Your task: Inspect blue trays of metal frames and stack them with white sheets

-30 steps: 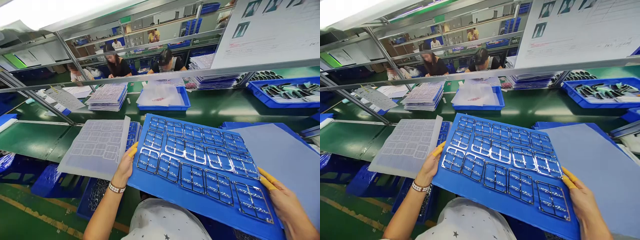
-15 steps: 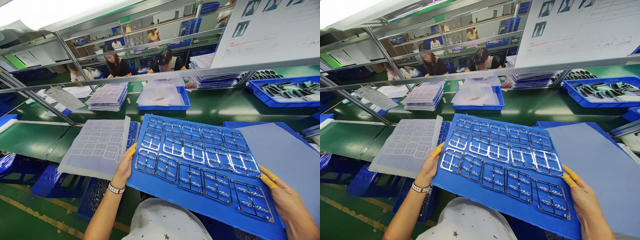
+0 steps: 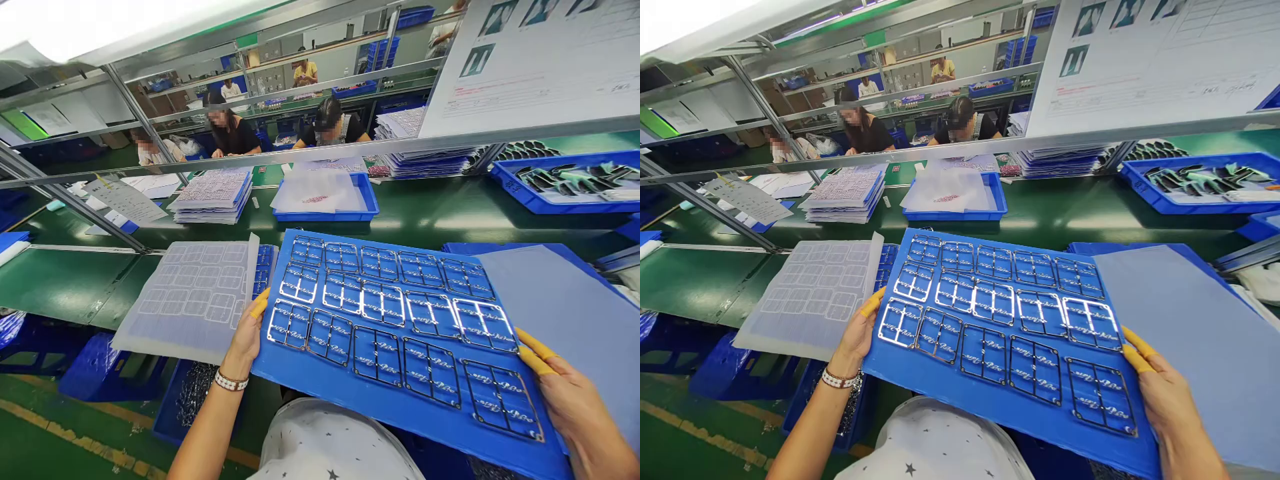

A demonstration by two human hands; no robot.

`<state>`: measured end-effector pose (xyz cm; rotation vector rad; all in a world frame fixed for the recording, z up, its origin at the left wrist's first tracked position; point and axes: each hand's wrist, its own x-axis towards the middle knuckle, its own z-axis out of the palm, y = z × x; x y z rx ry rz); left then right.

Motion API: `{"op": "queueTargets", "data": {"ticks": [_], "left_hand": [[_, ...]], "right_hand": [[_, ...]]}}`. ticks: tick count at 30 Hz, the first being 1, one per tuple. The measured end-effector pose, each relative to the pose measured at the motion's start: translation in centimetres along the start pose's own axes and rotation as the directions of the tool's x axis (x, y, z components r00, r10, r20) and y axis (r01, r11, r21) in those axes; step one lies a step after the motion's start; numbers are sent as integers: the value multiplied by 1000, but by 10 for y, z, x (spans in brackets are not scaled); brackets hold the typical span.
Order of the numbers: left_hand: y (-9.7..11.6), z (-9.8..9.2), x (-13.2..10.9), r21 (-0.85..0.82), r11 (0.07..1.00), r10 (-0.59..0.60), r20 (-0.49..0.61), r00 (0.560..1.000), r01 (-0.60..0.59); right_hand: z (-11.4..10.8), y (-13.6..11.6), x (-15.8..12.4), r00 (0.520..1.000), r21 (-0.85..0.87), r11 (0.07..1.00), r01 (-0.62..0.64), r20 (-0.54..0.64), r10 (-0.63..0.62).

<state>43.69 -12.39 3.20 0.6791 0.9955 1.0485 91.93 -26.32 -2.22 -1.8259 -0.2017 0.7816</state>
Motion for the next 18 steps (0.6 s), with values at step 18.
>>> {"op": "queueTargets", "data": {"ticks": [18], "left_hand": [[2,-12,19,9,1000,-15,-83,996,16]], "right_hand": [[4,-7,4,997,160,987,23,67,-34]]}}
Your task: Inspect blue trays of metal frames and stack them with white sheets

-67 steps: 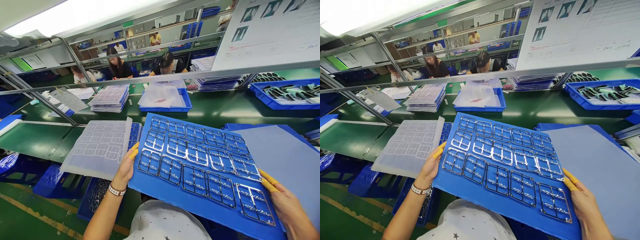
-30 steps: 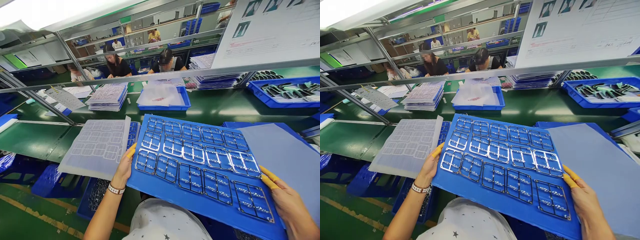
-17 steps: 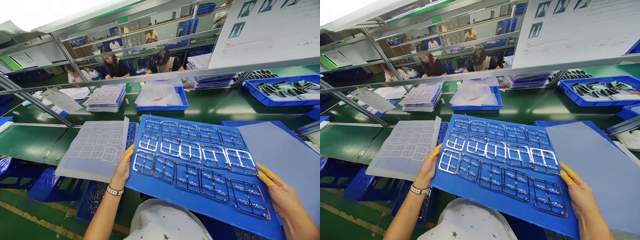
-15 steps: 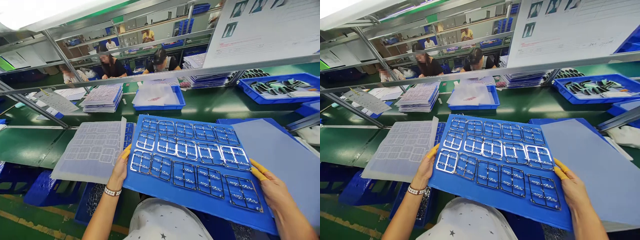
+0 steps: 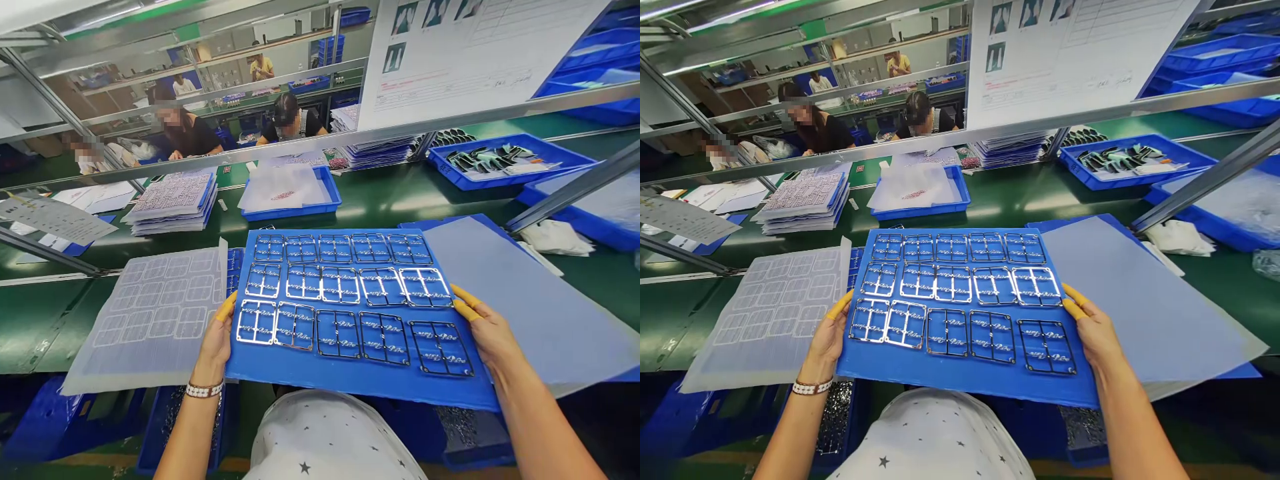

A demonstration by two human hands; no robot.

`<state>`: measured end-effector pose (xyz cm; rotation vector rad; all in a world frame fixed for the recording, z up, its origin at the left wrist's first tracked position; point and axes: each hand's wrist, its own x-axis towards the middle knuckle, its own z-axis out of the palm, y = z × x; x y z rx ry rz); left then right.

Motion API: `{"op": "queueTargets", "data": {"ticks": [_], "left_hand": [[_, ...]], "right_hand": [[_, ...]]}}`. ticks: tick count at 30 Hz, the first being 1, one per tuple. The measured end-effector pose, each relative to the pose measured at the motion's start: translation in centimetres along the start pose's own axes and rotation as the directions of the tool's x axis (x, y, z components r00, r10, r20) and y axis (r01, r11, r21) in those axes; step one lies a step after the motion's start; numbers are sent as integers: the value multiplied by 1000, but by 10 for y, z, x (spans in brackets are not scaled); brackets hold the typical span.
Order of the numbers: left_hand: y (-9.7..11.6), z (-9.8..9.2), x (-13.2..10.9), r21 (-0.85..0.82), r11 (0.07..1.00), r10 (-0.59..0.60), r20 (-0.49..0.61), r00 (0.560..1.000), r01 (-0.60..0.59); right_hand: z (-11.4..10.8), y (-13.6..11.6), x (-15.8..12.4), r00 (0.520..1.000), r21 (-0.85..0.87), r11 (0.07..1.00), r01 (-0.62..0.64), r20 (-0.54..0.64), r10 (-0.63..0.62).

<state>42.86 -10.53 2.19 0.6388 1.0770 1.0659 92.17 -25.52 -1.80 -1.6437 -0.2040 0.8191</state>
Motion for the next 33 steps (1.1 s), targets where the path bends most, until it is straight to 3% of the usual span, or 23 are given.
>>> {"op": "queueTargets", "data": {"ticks": [12,33], "left_hand": [[-1,-17,13,79,997,21,-52,998,-17],[6,-33,29,48,998,45,-83,996,-41]], "right_hand": [[-2,6,7,991,11,994,107,86,-107],[17,-13,-8,988,89,996,27,147,-40]]}}
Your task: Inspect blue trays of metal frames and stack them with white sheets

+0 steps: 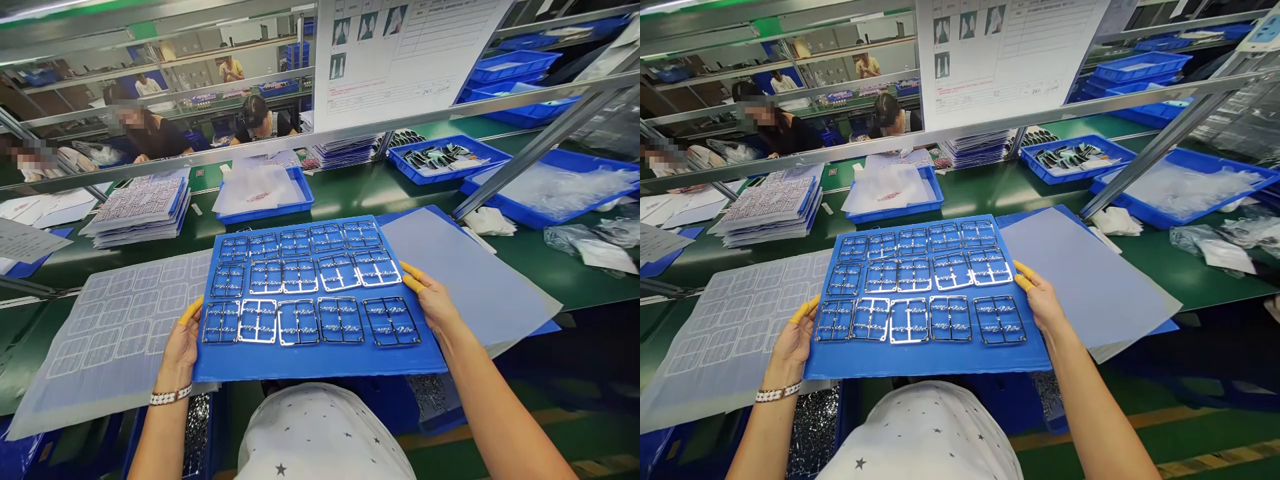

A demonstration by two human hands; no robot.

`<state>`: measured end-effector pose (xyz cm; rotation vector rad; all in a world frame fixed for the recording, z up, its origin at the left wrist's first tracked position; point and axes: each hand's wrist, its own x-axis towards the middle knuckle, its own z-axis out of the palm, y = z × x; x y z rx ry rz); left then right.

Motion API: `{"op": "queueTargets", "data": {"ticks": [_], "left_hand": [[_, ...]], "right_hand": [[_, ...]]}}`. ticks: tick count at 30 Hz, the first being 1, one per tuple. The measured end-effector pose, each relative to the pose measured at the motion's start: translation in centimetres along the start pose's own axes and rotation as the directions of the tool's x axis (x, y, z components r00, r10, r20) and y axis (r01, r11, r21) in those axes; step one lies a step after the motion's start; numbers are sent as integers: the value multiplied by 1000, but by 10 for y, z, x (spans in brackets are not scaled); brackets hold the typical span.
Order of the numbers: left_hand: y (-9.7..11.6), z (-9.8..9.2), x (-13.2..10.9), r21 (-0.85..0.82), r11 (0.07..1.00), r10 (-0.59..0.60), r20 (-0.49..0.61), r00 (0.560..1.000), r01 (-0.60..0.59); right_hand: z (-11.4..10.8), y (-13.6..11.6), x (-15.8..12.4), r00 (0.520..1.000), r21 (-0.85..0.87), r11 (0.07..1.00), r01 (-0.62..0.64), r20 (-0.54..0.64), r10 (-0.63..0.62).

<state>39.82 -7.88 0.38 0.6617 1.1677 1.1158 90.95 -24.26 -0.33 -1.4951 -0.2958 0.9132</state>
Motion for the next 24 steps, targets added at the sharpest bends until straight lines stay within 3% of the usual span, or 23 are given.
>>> {"op": "queueTargets", "data": {"ticks": [6,14,18,24], "left_hand": [[0,1,2,-7,999,-37,-2,999,37],[-6,-10,13,39,999,11,-18,1000,-10],[-5,-6,14,21,1000,-21,-53,998,22],[-7,-10,13,-10,998,-55,-22,998,55]], "right_hand": [[5,-8,-7,1000,-3,1000,-28,10,28],[6,-18,-15,999,-37,999,10,47,-8],[6,-21,-17,999,-52,999,3,43,-1],[4,-17,-18,997,-58,998,29,73,-25]]}}
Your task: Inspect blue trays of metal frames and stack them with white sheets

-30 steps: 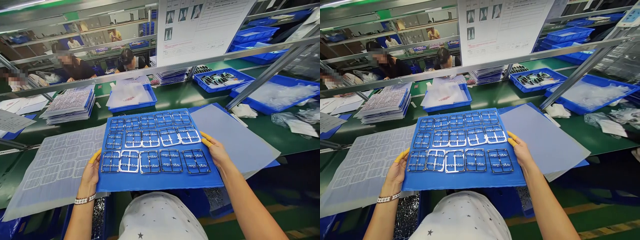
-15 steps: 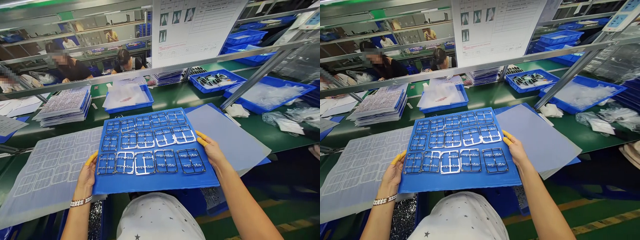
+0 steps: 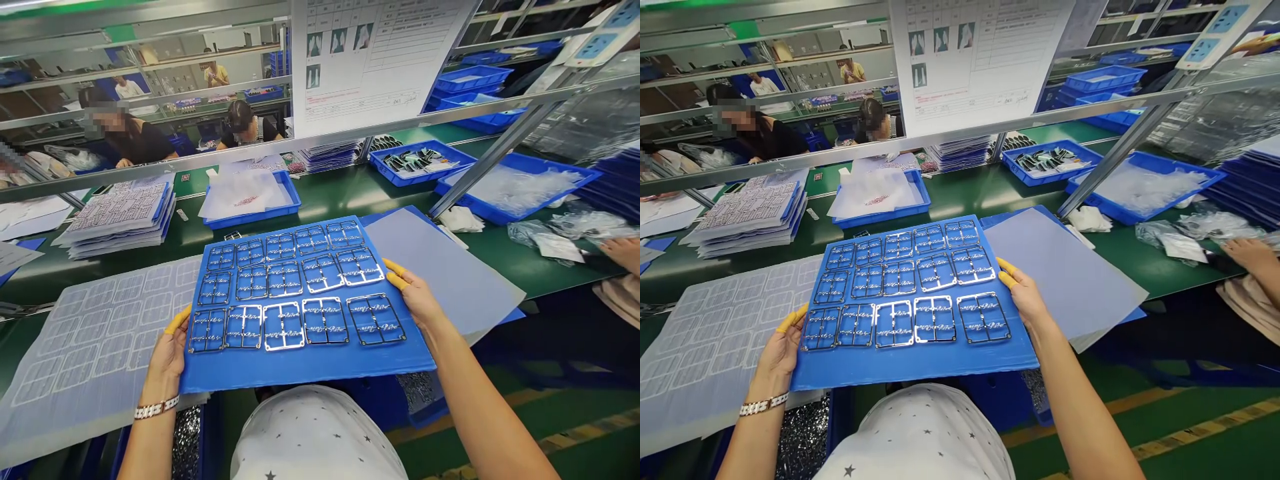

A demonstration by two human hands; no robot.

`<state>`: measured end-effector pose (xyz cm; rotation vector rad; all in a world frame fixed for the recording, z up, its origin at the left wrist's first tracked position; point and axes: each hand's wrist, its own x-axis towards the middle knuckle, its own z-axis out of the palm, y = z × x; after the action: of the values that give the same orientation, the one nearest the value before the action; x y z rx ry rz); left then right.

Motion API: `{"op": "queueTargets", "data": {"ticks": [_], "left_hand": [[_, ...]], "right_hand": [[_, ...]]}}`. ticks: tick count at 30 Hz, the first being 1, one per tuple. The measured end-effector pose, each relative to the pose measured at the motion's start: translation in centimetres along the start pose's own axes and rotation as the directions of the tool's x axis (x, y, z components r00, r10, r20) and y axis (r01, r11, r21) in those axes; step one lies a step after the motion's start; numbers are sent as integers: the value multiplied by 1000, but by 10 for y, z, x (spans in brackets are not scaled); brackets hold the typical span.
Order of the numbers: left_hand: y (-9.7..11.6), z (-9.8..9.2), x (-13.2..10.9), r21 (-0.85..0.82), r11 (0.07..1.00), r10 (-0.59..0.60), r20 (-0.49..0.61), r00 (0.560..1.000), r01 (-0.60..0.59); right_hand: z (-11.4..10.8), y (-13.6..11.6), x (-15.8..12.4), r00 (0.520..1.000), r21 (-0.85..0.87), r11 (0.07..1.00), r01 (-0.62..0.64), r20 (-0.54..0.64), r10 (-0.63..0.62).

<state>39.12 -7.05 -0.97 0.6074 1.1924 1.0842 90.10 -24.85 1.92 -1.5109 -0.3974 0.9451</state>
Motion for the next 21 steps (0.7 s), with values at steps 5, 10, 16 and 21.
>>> {"op": "queueTargets", "data": {"ticks": [5,10,16,21], "left_hand": [[0,-2,1,18,1000,-2,-32,999,2],[-1,-6,0,16,1000,12,-20,1000,-11],[-2,-8,-1,4,1000,12,-30,999,-12],[2,0,-7,-5,1000,-7,-46,999,7]], "right_hand": [[0,4,-2,1000,18,1000,10,-3,-10],[3,2,-8,1000,46,999,-6,-12,7],[2,2,-9,1000,55,998,-18,-20,19],[0,7,-7,1000,44,999,-9,-26,10]]}}
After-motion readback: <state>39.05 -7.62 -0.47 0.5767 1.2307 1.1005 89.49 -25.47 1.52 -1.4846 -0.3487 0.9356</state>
